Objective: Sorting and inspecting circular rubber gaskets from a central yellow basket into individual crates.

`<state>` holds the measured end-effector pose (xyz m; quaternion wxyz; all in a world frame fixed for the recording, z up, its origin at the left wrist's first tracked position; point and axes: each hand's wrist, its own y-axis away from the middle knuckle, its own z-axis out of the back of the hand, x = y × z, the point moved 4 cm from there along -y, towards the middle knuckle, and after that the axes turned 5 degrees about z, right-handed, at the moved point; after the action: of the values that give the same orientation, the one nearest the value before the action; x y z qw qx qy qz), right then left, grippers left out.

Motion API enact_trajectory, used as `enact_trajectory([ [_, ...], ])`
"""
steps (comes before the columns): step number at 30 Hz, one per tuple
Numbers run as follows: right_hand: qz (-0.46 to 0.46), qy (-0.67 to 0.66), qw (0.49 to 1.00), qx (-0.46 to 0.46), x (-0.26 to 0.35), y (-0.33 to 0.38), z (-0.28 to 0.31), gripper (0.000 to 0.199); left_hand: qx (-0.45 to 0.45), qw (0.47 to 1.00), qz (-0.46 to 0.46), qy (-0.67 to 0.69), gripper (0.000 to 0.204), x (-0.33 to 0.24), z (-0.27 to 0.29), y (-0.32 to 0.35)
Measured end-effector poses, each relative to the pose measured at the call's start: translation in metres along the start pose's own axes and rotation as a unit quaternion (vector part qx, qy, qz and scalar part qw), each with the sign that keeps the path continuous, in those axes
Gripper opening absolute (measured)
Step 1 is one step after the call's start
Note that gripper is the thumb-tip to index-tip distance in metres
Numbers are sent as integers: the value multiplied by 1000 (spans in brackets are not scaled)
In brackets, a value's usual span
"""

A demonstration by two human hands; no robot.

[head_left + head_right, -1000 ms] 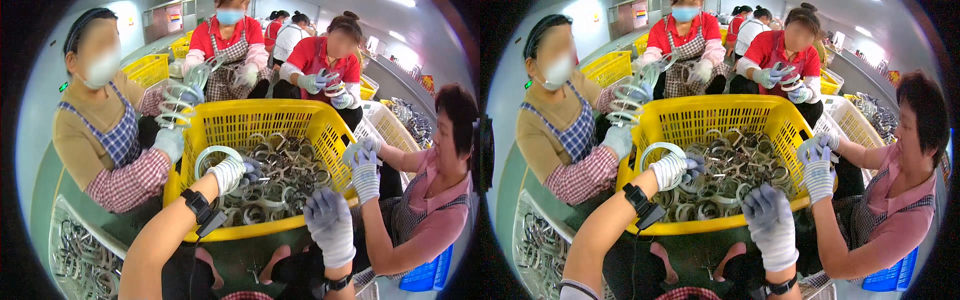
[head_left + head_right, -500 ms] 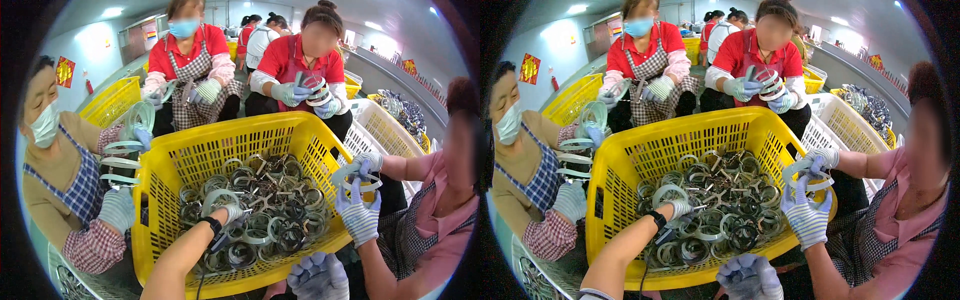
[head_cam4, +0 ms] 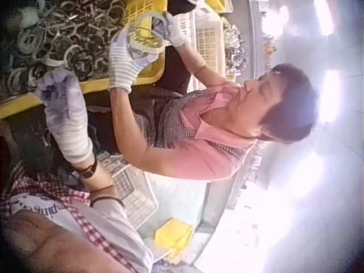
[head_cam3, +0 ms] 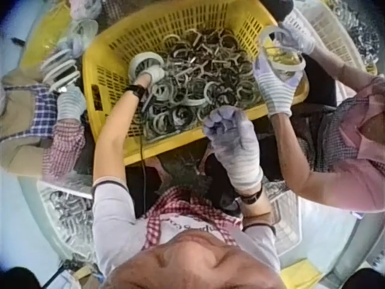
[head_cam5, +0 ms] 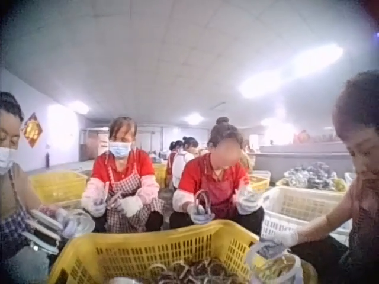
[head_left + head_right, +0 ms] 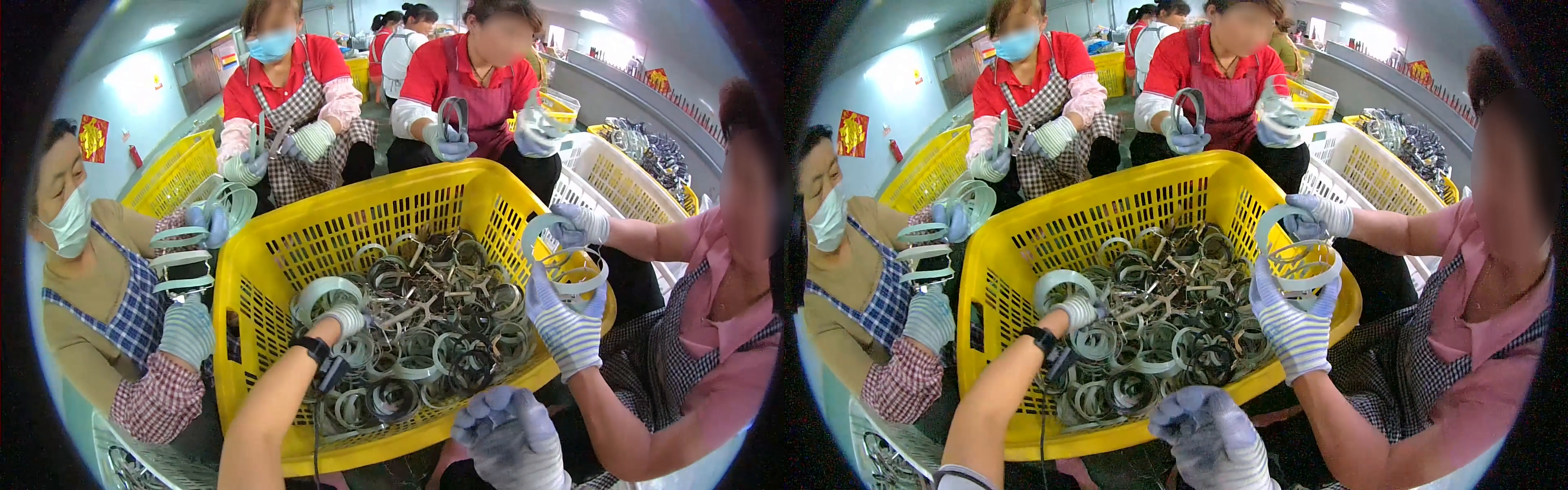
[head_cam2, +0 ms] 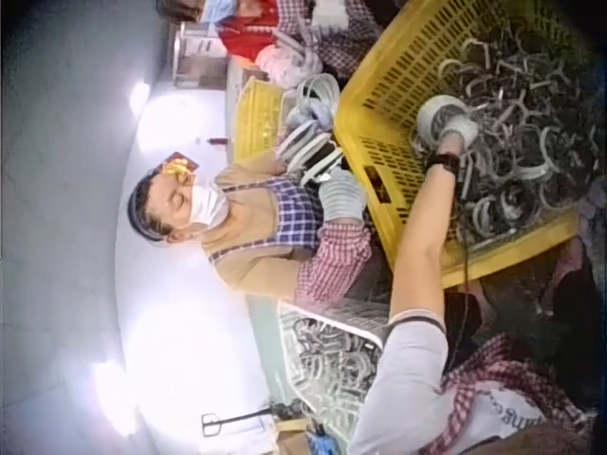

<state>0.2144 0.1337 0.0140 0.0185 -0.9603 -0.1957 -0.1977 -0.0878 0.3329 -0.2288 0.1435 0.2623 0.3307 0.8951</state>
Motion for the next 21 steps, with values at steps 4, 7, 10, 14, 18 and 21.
enact_trajectory([
  [4,37,70,997,-17,-6,3,11,32,-229,841,69,485,29,49,40,80],
  [7,94,166,980,-62,-11,6,11,40,-298,785,-10,542,26,32,88,164],
  [10,97,179,978,-43,-22,5,18,38,-436,726,-36,531,23,9,99,230],
  [14,-15,121,992,-21,-39,-4,30,41,-622,721,35,302,17,-27,103,301],
  [18,-142,101,984,-17,-49,13,11,52,-626,727,-55,276,19,-78,111,365],
  [21,-184,227,954,65,-52,18,27,46,-518,772,-125,347,22,-101,114,385],
])
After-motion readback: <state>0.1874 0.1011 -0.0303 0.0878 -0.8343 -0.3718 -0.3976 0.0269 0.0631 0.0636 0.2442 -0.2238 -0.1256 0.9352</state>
